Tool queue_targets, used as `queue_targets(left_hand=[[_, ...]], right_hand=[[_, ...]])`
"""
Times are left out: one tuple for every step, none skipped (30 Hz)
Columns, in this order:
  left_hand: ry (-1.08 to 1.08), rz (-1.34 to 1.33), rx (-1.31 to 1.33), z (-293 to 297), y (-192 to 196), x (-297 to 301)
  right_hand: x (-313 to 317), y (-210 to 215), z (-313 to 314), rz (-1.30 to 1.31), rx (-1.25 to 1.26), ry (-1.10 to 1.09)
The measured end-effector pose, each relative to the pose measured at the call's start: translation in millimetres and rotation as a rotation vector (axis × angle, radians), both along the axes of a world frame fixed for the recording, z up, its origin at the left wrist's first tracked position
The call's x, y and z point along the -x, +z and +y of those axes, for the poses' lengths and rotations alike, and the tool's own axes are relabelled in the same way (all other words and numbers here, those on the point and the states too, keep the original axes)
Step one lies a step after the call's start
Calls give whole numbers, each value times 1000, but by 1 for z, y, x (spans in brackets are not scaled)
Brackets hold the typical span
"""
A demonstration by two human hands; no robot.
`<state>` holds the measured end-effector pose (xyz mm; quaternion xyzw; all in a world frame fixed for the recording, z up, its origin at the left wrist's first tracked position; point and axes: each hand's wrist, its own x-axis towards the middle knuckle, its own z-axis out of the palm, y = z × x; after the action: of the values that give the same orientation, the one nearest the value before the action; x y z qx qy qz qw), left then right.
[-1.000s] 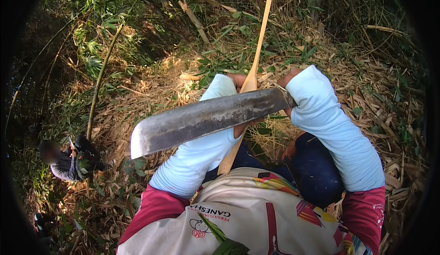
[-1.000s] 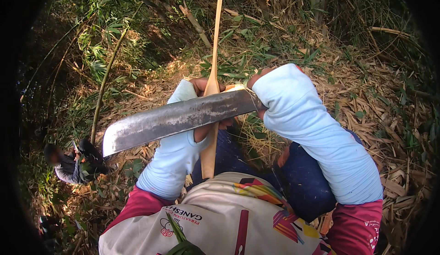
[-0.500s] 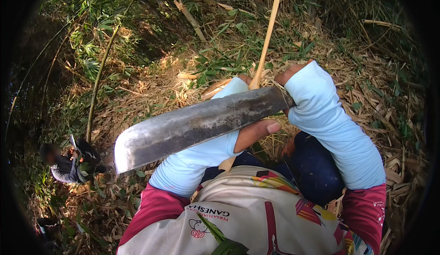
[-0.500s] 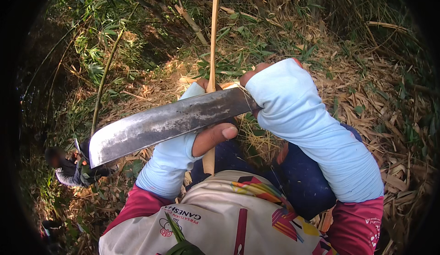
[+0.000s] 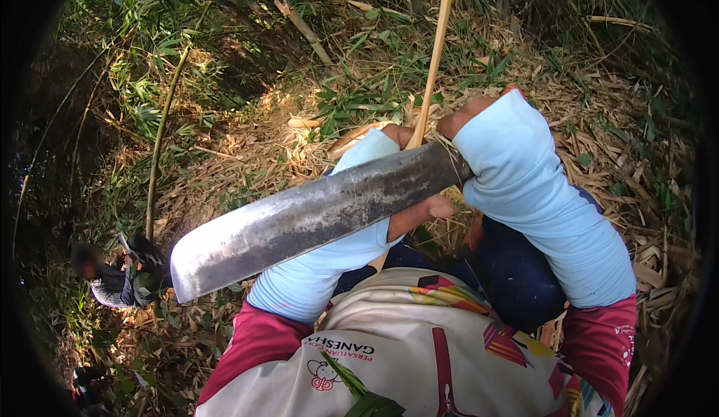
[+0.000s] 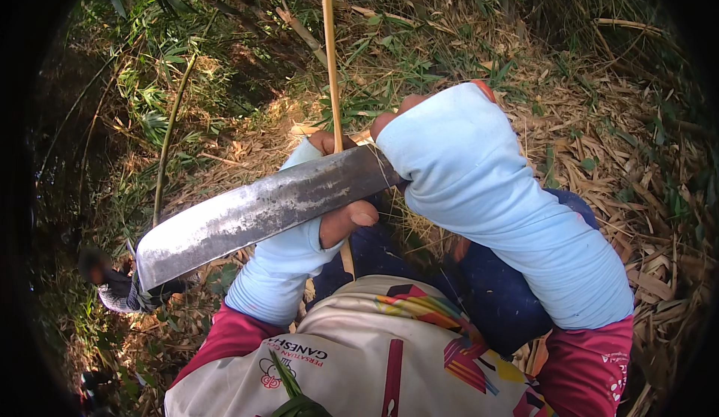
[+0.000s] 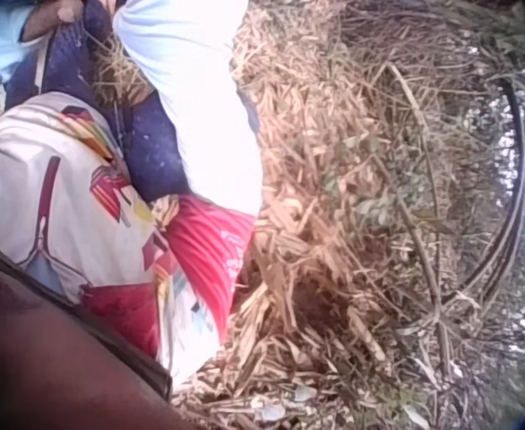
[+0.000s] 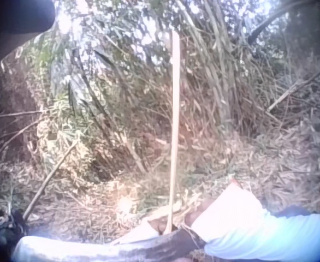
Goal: The person uses a large knife to split a long bamboo stalk into thin strips. They hold the bamboo vertically and repeatedly strike it with the knife to separate the layers, creating long, thin pieces.
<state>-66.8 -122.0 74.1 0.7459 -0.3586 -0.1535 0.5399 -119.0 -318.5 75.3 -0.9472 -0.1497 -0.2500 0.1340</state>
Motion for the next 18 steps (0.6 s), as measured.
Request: queue_targets(left_hand=[[28,53,7,0,0,2],[50,108,18,-2,-1,2],[50,114,40,-4,-2,2],[47,117,51,-4,-3,2],[49,118,61,-5,-4,2],[48,117,60,-5,-5,1],[47,116,59,-6,-5,1],[46,86,44,-5,-6,-1],[44,56,29,-4,-8,-4],[43,26,14,-2,-8,-6],[29,-27,-4,-2,-9,-8],[15,-79,-22,-1,-10,-9],[13,-84,-32,-1,-9,-9],[11,-89,-42,-2,-8,-9],[20,-47,-44,-3,-5,-6],[30,-4,-46,-4,-3,-5],[1,-92,-31,-4,-4,-6],[-27,-179,-17,-3,-5,-8]], right_hand=[[0,0,1,-23,-16,5],[0,-1,0,-57,-17,9],[-2,-3,-2,-90,-17,13],[-2,-4,-3,-123,-17,17],[-2,-3,-3,-105,-19,18],[-2,-2,-3,-86,-21,18],[-2,-1,-2,-68,-22,17],[-2,-1,-2,-32,-25,23],[-2,-1,-1,3,-29,29],[-1,0,0,39,-32,35],[-1,-1,0,36,-25,28],[0,-1,1,34,-17,22],[0,-1,1,31,-9,16],[0,-1,1,22,-6,18],[0,-1,1,12,-3,20],[0,-1,1,2,0,23],[0,-2,1,-1,-2,19],[0,-2,1,-4,-3,16]])
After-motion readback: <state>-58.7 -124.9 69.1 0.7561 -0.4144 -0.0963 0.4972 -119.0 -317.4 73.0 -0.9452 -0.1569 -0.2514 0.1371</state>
